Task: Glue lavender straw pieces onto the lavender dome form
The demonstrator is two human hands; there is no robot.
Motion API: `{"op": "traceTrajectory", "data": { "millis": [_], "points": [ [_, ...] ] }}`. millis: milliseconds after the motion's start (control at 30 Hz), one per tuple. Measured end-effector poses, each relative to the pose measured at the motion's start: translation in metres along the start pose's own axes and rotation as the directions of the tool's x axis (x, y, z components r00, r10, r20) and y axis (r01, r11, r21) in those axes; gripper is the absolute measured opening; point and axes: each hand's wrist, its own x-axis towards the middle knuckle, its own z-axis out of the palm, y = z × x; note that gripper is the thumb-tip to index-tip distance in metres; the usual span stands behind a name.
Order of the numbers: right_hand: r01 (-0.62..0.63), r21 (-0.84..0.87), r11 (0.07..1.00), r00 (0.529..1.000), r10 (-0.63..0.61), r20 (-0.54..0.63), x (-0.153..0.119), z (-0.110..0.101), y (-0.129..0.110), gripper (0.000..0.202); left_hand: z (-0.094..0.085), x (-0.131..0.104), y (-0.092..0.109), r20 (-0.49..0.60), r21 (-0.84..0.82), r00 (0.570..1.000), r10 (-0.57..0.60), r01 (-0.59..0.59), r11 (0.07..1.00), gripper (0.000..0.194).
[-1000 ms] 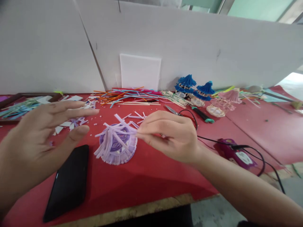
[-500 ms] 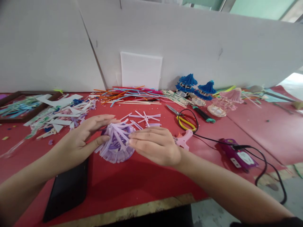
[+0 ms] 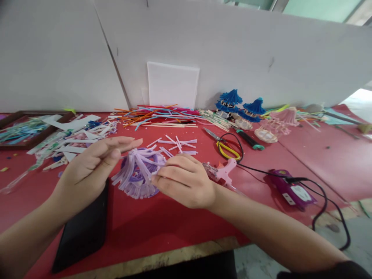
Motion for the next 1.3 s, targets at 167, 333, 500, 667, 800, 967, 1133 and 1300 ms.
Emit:
{"op": "traceTrajectory", "data": {
  "millis": [167, 333, 500, 667, 800, 967, 1133, 1300],
  "points": [
    [-0.015, -0.014, 1.0, 1.0, 0.015, 0.003, -0.003, 0.004, 0.001, 0.011, 0.004, -0.002, 0.007, -0.062, -0.051, 0.996, -0.062, 0.058, 0.997, 0.03],
    [-0.004, -0.052, 0.999, 1.0, 0.004, 0.007, -0.003, 0.006, 0.002, 0.009, 0.007, 0.0, 0.014, -0.112, 0.06, 0.991, -0.072, 0.079, 0.995, 0.036],
    [0.005, -0.036, 0.999, 1.0, -0.005, 0.004, -0.002, 0.007, 0.001, 0.007, 0.009, 0.003, 0.02, -0.109, 0.052, 0.988, -0.11, 0.116, 0.992, 0.039],
    [0.002, -0.048, 0.999, 1.0, -0.001, 0.021, -0.002, 0.009, 0.001, 0.009, 0.009, 0.003, 0.02, -0.079, 0.053, 0.995, -0.063, 0.067, 0.996, 0.031],
    [-0.005, -0.048, 0.999, 0.999, 0.007, 0.032, -0.004, 0.011, 0.0, 0.013, 0.011, 0.002, 0.019, -0.088, 0.109, 0.995, -0.055, 0.065, 0.992, 0.031],
    [-0.009, -0.072, 0.997, 1.0, 0.009, 0.001, -0.004, 0.011, 0.0, 0.011, 0.014, 0.001, 0.018, -0.134, 0.145, 0.99, -0.041, 0.06, 0.988, 0.026],
    [-0.017, -0.077, 0.997, 1.0, 0.015, -0.024, -0.004, 0.011, -0.001, 0.012, 0.012, 0.001, 0.019, -0.129, 0.146, 0.989, -0.067, 0.085, 0.986, 0.025],
    [-0.008, -0.076, 0.997, 1.0, 0.008, 0.002, -0.005, 0.011, 0.0, 0.009, 0.012, 0.003, 0.021, -0.122, 0.136, 0.99, -0.076, 0.092, 0.986, 0.026]
  ]
}}
